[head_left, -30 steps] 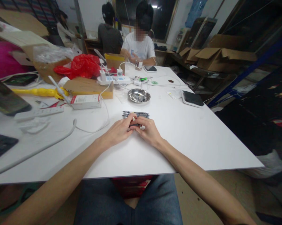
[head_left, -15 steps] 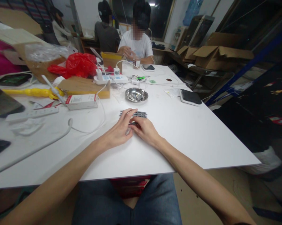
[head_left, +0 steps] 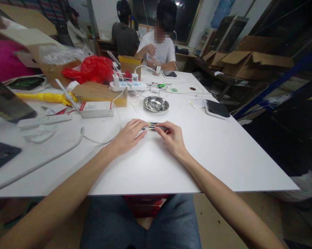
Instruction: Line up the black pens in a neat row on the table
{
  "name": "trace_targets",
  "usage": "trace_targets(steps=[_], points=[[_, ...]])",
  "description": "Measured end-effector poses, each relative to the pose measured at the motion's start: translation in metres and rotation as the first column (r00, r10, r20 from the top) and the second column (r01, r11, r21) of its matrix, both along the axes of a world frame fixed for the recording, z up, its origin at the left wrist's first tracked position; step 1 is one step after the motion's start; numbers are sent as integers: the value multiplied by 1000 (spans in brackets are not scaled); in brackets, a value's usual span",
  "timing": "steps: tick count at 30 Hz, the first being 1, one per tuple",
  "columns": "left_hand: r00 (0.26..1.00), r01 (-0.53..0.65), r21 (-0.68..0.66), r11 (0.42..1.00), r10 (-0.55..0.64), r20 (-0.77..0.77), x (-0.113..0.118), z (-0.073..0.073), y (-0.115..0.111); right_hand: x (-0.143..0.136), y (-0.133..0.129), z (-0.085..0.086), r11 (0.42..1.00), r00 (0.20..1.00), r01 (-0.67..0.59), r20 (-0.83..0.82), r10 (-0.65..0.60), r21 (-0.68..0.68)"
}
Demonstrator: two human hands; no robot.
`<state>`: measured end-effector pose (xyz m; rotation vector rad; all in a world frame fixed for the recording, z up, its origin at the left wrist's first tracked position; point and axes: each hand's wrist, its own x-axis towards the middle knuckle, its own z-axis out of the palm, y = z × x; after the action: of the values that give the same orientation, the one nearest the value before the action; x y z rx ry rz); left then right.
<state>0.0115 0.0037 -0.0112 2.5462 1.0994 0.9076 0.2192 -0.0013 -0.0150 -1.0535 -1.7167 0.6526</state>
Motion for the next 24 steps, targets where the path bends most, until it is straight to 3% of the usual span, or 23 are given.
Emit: trace_targets(steps=[5,10,16,21,24], points=[[999,-42,6,999,42,-28,-5,-4,6,0,-1,1,990,998,-31,-60,23,-134],[1000,14,36,999,-13,-14,-2,-3,3,2,-2,0,970,998,0,61,15,-244],[994,-113,8,994,113,7,-4,-3,4,6,1,5,972,988,-157,-40,152,-177],[995,-99,18,995,99,-7,-3,-4,4,6,2,2,971,995,-63,62,79,-231],[993,-119,39,992,120,-11,-3,-5,5,7,3,1,981,993,-77,75,92,-179]])
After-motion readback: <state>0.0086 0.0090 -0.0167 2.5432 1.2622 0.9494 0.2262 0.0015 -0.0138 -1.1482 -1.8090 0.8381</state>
